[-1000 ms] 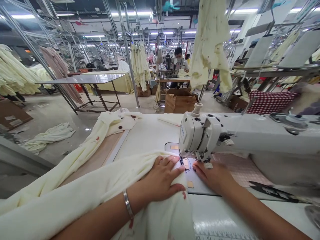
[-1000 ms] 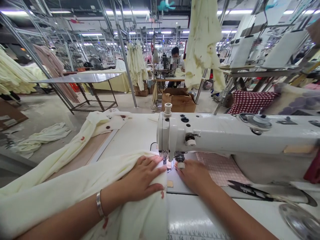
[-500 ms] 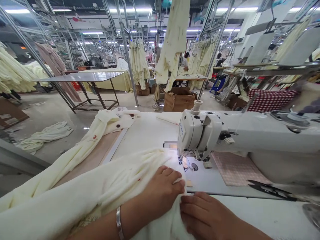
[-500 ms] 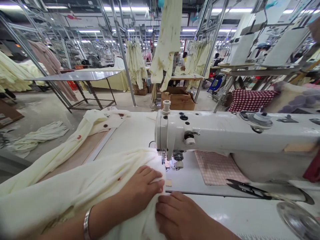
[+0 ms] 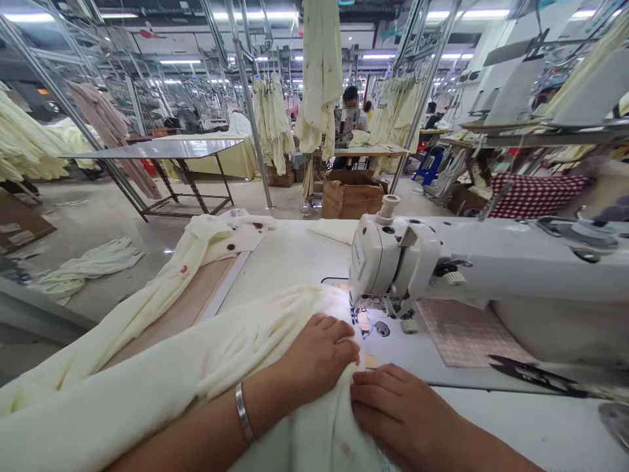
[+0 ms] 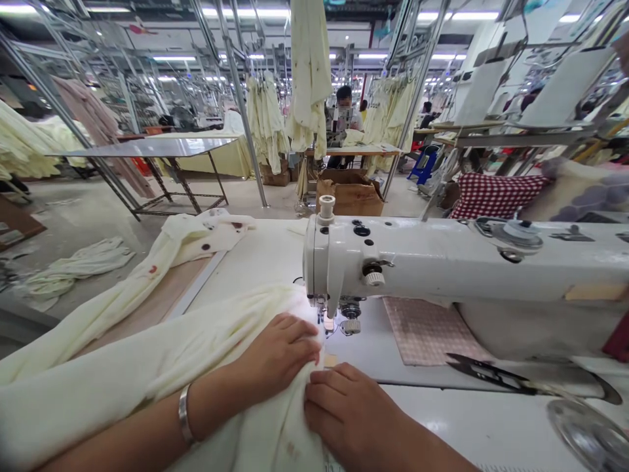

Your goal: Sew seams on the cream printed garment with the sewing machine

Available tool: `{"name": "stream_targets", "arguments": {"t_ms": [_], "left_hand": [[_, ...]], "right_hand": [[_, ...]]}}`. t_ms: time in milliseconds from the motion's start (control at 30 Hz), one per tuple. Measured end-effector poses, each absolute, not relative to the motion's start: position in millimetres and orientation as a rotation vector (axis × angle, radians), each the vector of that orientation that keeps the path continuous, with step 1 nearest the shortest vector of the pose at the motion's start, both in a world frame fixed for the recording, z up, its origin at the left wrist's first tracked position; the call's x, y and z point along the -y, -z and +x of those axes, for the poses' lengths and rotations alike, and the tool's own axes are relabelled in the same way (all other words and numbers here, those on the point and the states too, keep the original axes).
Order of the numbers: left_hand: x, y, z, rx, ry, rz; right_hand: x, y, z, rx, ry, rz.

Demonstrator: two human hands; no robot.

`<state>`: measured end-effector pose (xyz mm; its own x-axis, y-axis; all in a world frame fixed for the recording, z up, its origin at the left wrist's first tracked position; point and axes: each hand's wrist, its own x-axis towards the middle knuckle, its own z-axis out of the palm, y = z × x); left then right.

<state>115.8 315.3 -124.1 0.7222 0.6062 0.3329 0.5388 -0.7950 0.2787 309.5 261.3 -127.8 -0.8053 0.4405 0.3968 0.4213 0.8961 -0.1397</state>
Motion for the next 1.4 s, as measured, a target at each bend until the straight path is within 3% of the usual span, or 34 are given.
{"name": "stream_targets", "arguments": {"t_ms": [433, 733, 900, 1067, 1233, 1400], "left_hand": [[-357, 112, 117, -1.012, -0.541, 2.777], [-340, 114, 115, -1.342, -0.475, 2.623], [-372, 126, 113, -1.214, -0.479, 2.704], [-415, 108, 125, -1.107, -0.499, 2.734], [-349, 92, 118, -1.280, -0.570, 2.571], [-273, 100, 95, -1.139, -0.508, 2.624]], "right_hand": [[-292, 123, 316, 2.582, 0.008, -0.815], [-291, 120, 310, 2.486, 0.083, -1.306], [-313, 125, 329, 2.433, 0.284, -1.300], [-326, 122, 344, 2.390, 0.417, -1.247], [-293, 109, 324, 2.550, 0.231, -0.924], [-274, 108, 314, 2.617, 0.025, -0.828]]}}
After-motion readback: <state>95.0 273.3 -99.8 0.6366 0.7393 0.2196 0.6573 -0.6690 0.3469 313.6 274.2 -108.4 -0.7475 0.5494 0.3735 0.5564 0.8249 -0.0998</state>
